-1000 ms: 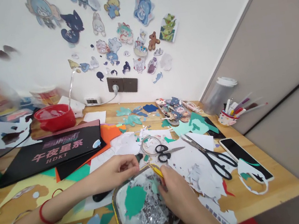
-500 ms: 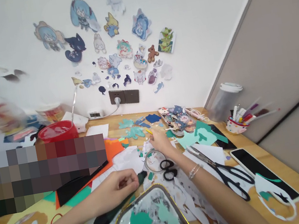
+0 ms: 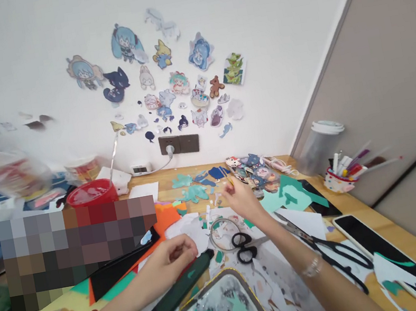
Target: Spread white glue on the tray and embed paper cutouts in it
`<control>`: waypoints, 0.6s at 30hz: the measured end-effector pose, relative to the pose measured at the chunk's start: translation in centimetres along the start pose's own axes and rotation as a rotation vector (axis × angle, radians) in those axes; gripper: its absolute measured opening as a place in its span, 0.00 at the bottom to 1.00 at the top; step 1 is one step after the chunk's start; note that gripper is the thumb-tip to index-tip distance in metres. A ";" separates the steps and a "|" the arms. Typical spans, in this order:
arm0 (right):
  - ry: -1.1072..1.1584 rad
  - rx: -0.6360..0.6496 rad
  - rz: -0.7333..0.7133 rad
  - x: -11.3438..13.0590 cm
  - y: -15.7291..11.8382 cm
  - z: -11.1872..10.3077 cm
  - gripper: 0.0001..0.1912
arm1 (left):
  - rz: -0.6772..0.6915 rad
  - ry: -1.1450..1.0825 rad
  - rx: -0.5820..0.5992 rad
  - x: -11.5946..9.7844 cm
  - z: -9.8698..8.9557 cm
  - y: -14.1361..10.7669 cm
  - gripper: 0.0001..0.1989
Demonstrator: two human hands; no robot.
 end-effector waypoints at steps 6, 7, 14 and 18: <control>0.374 0.193 -0.077 5.0 -7.7 3.8 0.19 | 0.126 -0.267 -0.046 -1.0 0.2 -0.1 0.14; 0.512 0.192 -0.065 5.3 -8.8 4.6 0.20 | 0.156 -0.269 -0.042 -1.5 0.5 -0.3 0.13; 0.878 -0.023 0.065 5.0 -13.0 6.8 0.21 | 0.249 -0.216 -0.129 -3.9 1.9 -2.5 0.08; 0.803 -0.154 -0.002 5.8 -14.3 5.7 0.20 | 0.196 -0.241 -0.143 -3.2 2.3 -2.8 0.09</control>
Point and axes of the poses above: each hand's wrist, its own y-axis towards the middle knuckle, its own z-axis out of the palm, x = y × z, the point moved 10 cm from there along y, towards the middle knuckle, and after that the axes turned 12 degrees about x, right-handed, at the moved point
